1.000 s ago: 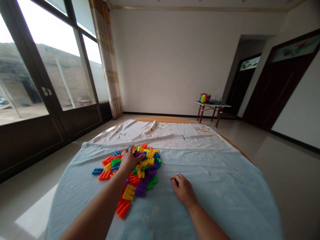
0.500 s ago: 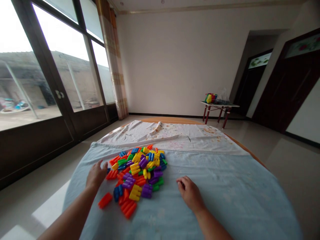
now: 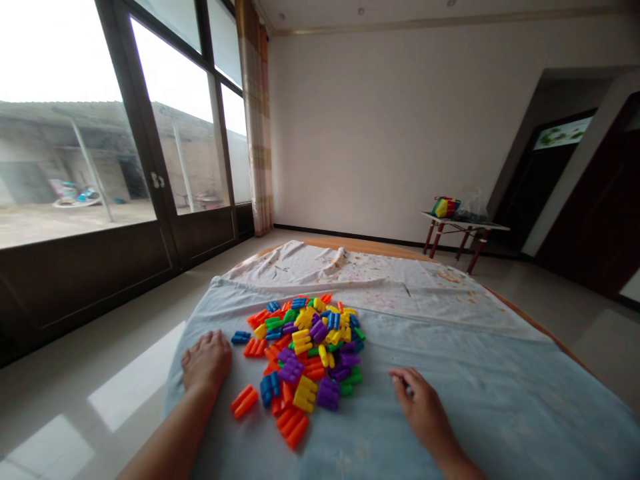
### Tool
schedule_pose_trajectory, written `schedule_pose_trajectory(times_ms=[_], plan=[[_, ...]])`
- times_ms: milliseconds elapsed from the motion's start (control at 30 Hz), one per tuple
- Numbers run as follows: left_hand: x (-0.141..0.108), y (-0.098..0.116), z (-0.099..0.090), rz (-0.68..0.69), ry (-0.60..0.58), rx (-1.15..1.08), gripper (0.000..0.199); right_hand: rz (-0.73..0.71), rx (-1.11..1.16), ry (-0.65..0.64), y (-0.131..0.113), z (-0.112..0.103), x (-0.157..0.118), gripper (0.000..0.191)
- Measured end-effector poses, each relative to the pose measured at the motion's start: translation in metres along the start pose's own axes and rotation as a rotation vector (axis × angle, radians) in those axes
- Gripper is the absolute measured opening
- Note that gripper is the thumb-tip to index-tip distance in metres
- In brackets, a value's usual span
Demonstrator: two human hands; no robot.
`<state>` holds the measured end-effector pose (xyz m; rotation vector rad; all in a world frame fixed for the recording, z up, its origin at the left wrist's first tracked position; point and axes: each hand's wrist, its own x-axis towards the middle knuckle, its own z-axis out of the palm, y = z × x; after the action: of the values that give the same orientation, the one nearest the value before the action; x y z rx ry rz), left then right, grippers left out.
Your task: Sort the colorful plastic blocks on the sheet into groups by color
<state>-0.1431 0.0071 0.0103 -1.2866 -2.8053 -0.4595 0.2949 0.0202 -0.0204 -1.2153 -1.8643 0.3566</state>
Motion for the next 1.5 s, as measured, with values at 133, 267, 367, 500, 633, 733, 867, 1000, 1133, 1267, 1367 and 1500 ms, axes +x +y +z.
schedule_pose_trajectory(times_ms=[133, 267, 367, 500, 633, 733, 867, 1000, 1133, 1267, 1367, 1500], plan=[[-0.002, 0.002, 0.004, -0.022, -0.011, 0.024, 0.059, -0.279, 0.003, -0.058, -0.083, 0.027, 0.042, 0.024], [-0.005, 0.003, 0.004, -0.030, -0.017, 0.045, 0.059, -0.433, -0.050, -0.205, -0.175, 0.097, 0.089, 0.025], [-0.007, 0.003, 0.002, -0.026, -0.026, 0.061, 0.058, -0.460, -0.155, -0.394, -0.213, 0.160, 0.112, 0.033], [-0.007, 0.003, 0.001, -0.023, -0.051, 0.084, 0.057, -0.431, -0.310, -0.581, -0.227, 0.221, 0.131, 0.050], [-0.007, 0.004, -0.001, -0.035, -0.054, 0.105, 0.057, -0.353, -0.453, -0.734, -0.223, 0.240, 0.145, 0.055], [-0.007, 0.006, -0.001, -0.042, -0.048, 0.115, 0.057, -0.326, -0.540, -0.763, -0.217, 0.234, 0.149, 0.050], [-0.007, 0.007, -0.002, -0.046, -0.043, 0.116, 0.056, -0.355, -0.618, -0.725, -0.203, 0.209, 0.145, 0.046], [-0.007, 0.007, -0.002, -0.038, -0.049, 0.111, 0.057, -0.379, -0.672, -0.708, -0.179, 0.169, 0.139, 0.043], [-0.005, 0.006, -0.002, -0.033, -0.049, 0.106, 0.058, -0.351, -0.743, -0.720, -0.149, 0.122, 0.134, 0.041], [-0.003, 0.006, -0.001, -0.030, -0.044, 0.090, 0.059, -0.314, -0.770, -0.736, -0.115, 0.077, 0.126, 0.038], [-0.001, 0.004, 0.001, -0.029, -0.045, 0.071, 0.059, -0.261, -0.790, -0.744, -0.092, 0.042, 0.122, 0.035], [0.000, 0.004, 0.002, -0.028, -0.049, 0.057, 0.060, -0.093, -0.919, -0.779, -0.086, 0.005, 0.122, 0.030]])
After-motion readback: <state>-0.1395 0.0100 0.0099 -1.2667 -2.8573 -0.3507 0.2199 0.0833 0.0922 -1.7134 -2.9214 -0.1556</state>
